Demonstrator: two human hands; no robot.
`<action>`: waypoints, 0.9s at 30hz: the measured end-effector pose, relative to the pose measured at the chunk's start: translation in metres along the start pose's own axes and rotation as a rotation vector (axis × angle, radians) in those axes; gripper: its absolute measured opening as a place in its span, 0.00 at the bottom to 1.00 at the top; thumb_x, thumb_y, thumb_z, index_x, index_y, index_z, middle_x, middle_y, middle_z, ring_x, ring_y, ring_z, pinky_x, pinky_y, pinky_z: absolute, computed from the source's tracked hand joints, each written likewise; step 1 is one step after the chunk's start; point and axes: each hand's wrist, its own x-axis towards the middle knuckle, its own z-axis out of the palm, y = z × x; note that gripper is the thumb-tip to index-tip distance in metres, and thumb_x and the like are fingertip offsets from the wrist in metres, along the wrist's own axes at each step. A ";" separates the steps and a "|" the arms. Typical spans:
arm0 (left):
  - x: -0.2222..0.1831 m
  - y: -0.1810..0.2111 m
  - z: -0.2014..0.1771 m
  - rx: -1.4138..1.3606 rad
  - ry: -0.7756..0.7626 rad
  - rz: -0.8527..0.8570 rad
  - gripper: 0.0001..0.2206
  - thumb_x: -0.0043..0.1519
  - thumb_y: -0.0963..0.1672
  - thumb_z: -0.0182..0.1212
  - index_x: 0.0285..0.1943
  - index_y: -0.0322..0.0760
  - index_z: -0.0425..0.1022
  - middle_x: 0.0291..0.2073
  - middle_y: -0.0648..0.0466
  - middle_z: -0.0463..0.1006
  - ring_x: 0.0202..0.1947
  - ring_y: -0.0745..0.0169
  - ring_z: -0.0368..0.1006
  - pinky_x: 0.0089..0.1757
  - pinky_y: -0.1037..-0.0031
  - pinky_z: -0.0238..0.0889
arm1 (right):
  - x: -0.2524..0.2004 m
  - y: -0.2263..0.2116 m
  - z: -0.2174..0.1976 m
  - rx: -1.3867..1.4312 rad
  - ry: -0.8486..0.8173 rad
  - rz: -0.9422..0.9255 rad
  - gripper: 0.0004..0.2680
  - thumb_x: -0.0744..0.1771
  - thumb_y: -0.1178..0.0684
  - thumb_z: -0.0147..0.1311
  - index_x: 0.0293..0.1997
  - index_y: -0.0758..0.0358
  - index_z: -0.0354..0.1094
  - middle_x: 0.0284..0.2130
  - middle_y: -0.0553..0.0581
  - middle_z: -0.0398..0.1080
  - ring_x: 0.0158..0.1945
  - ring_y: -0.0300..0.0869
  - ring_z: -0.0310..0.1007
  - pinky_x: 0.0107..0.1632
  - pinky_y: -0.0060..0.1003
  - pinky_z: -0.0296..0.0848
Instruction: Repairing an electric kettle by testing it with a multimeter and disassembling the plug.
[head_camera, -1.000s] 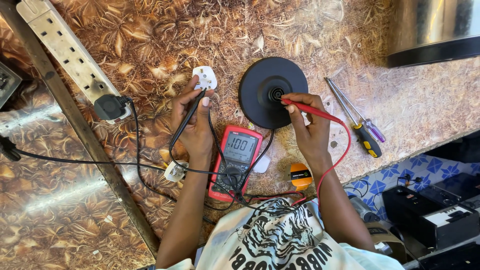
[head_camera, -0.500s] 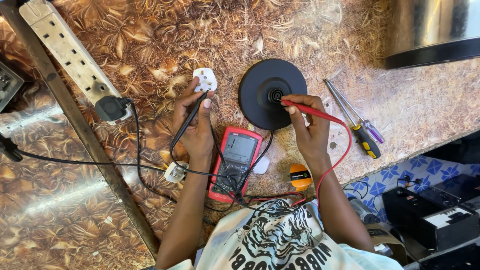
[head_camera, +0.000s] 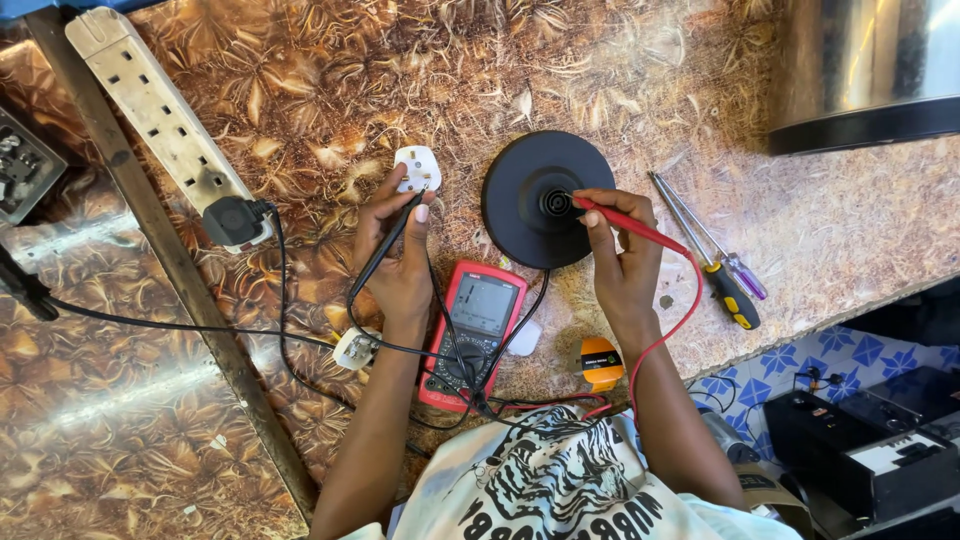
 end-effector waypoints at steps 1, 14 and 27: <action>0.000 -0.001 0.000 -0.004 0.002 -0.003 0.06 0.68 0.39 0.58 0.50 0.26 0.70 0.61 0.32 0.70 0.48 0.45 0.79 0.53 0.54 0.73 | 0.000 0.000 0.000 -0.013 0.000 -0.004 0.05 0.73 0.61 0.47 0.52 0.73 0.63 0.47 0.66 0.73 0.53 0.52 0.77 0.53 0.39 0.76; -0.002 0.000 0.001 0.004 0.016 -0.019 0.07 0.68 0.39 0.57 0.51 0.26 0.70 0.60 0.32 0.69 0.48 0.45 0.79 0.52 0.55 0.74 | -0.001 -0.001 -0.001 -0.015 0.006 0.017 0.05 0.72 0.62 0.48 0.52 0.74 0.64 0.47 0.68 0.72 0.53 0.54 0.77 0.52 0.39 0.77; -0.002 0.000 0.001 0.000 0.021 -0.014 0.07 0.68 0.39 0.58 0.51 0.26 0.70 0.61 0.33 0.70 0.49 0.46 0.79 0.52 0.57 0.74 | 0.001 -0.001 -0.002 -0.049 -0.003 0.002 0.05 0.72 0.62 0.49 0.52 0.72 0.64 0.46 0.66 0.73 0.51 0.51 0.77 0.52 0.40 0.75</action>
